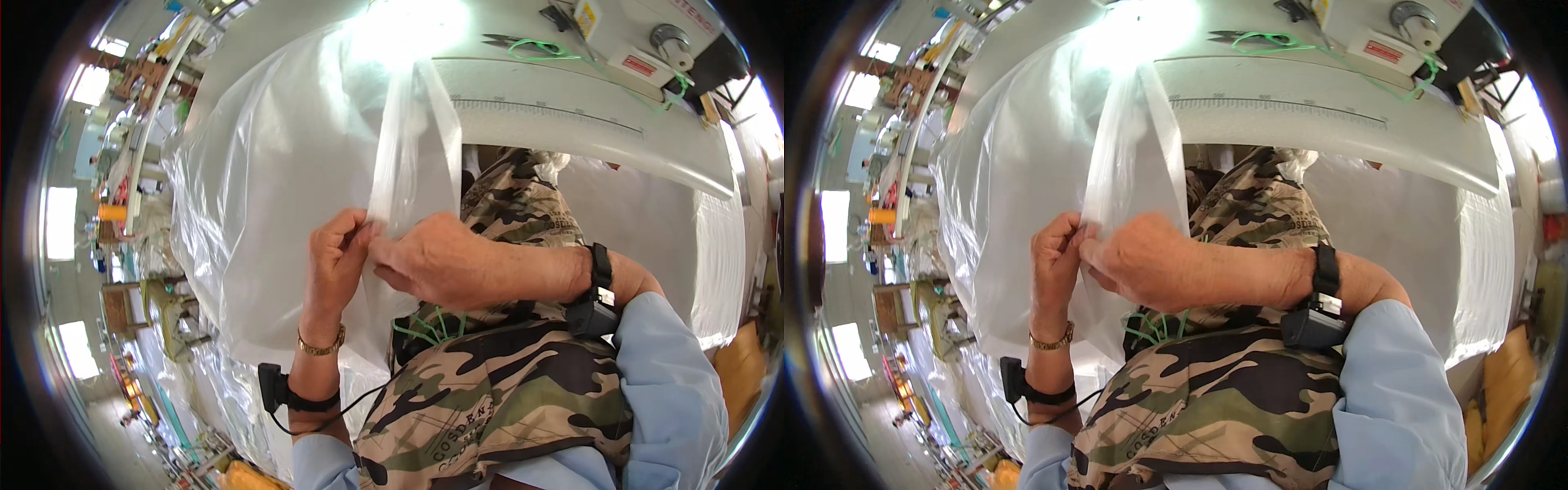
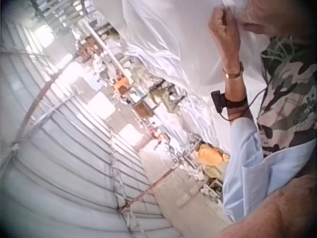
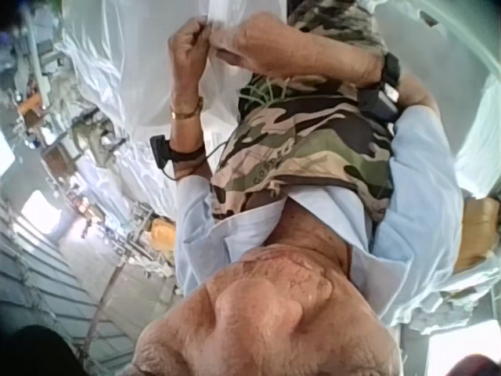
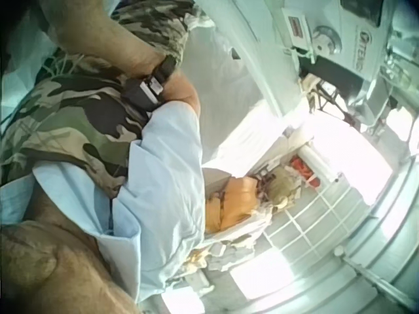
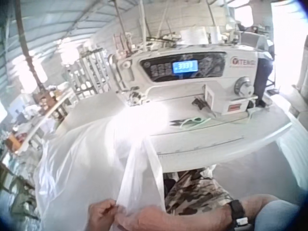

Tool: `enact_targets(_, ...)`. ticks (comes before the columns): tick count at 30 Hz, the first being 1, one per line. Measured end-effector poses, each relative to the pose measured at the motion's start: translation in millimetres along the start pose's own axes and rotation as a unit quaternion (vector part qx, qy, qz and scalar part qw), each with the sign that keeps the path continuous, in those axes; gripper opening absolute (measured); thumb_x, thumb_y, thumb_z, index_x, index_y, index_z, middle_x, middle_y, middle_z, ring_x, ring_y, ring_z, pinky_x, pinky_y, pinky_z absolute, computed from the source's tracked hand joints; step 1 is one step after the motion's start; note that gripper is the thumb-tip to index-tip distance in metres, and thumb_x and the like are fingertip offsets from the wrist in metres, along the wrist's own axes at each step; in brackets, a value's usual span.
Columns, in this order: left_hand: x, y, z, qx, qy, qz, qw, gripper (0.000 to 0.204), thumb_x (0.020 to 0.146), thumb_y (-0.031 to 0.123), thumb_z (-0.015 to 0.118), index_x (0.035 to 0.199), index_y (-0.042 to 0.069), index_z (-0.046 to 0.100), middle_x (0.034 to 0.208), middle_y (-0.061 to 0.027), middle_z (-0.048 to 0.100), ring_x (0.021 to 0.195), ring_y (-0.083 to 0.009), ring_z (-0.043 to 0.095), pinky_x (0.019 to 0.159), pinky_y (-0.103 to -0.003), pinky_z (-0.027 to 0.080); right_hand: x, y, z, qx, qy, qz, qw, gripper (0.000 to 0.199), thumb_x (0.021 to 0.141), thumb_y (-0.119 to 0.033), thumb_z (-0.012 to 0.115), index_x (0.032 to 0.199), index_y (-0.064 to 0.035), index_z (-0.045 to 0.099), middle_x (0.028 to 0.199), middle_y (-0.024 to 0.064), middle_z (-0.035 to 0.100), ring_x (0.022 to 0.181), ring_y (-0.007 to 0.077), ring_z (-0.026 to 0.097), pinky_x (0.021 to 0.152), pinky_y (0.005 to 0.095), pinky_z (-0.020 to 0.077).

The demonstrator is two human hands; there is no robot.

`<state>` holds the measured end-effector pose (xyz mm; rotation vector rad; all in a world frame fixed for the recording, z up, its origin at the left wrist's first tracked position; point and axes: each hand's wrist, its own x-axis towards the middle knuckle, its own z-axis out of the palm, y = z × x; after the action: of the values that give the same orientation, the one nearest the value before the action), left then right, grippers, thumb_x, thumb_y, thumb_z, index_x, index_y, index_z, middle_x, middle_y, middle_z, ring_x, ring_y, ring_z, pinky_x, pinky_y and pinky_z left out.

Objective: Sewing large white plastic or fabric sheets using an industrial sewing machine.

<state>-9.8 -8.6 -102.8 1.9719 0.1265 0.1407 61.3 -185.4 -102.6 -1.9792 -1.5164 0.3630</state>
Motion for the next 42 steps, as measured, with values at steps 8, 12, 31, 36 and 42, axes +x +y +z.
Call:
enact_targets(8,-0.7,-5.0,-0.9,-0.17,-0.023,-0.074,0.982,0.008,0.097,0.007,0.061,0.092,0.002,0.065,0.08,0.0033,0.064,0.071,-0.0019,0.053,0.064,-0.019,0.044,6.6,-3.0,-2.9,-0.032,0.056,-0.11,0.992,0.021,0.08,-0.009,0.065,0.091,-0.0055,0.047,0.065,0.0051,0.055,0.056,0.0264,0.062,0.053,0.0397,0.0458)
enact_targets(12,0.3,-4.0,-1.6,-0.223,-0.024,-0.106,0.969,0.014,0.099,0.011,0.059,0.089,0.002,0.064,0.078,0.0047,0.062,0.069,-0.0023,0.052,0.064,-0.019,0.043,5.4,2.3,0.6,-0.084,0.058,-0.15,0.983,0.022,0.08,-0.01,0.064,0.093,-0.0049,0.048,0.065,0.0044,0.055,0.058,0.0256,0.063,0.052,0.0392,0.046)
enact_targets(31,14.1,15.1,13.5,-0.191,0.055,-0.088,0.976,0.014,0.097,0.014,0.068,0.088,0.005,0.063,0.075,0.0085,0.056,0.068,-0.0003,0.044,0.064,-0.015,0.035,-48.4,69.4,17.2,-0.258,0.068,0.076,0.961,0.011,0.078,-0.008,0.065,0.084,-0.0017,0.058,0.072,0.0102,0.064,0.068,0.0255,0.068,0.058,0.0374,0.0527)
enact_targets(36,16.0,18.6,12.9,-0.195,0.053,-0.073,0.977,0.01,0.097,0.012,0.066,0.092,0.004,0.065,0.079,0.0072,0.059,0.071,-0.0004,0.047,0.065,-0.016,0.038,-46.4,64.9,0.4,-0.152,0.127,-0.024,0.98,0.014,0.082,-0.011,0.065,0.076,-0.0008,0.058,0.072,0.0117,0.064,0.064,0.0266,0.067,0.058,0.039,0.0531)
enact_targets(42,18.8,23.6,8.5,-0.206,0.004,-0.075,0.976,0.007,0.098,0.008,0.062,0.095,0.003,0.066,0.084,0.0059,0.062,0.075,-0.0005,0.051,0.069,-0.016,0.041,-31.6,39.7,-34.4,0.17,0.203,-0.084,0.961,0.023,0.09,-0.017,0.066,0.078,0.0001,0.057,0.069,0.0151,0.06,0.066,0.0353,0.062,0.059,0.0423,0.0503)
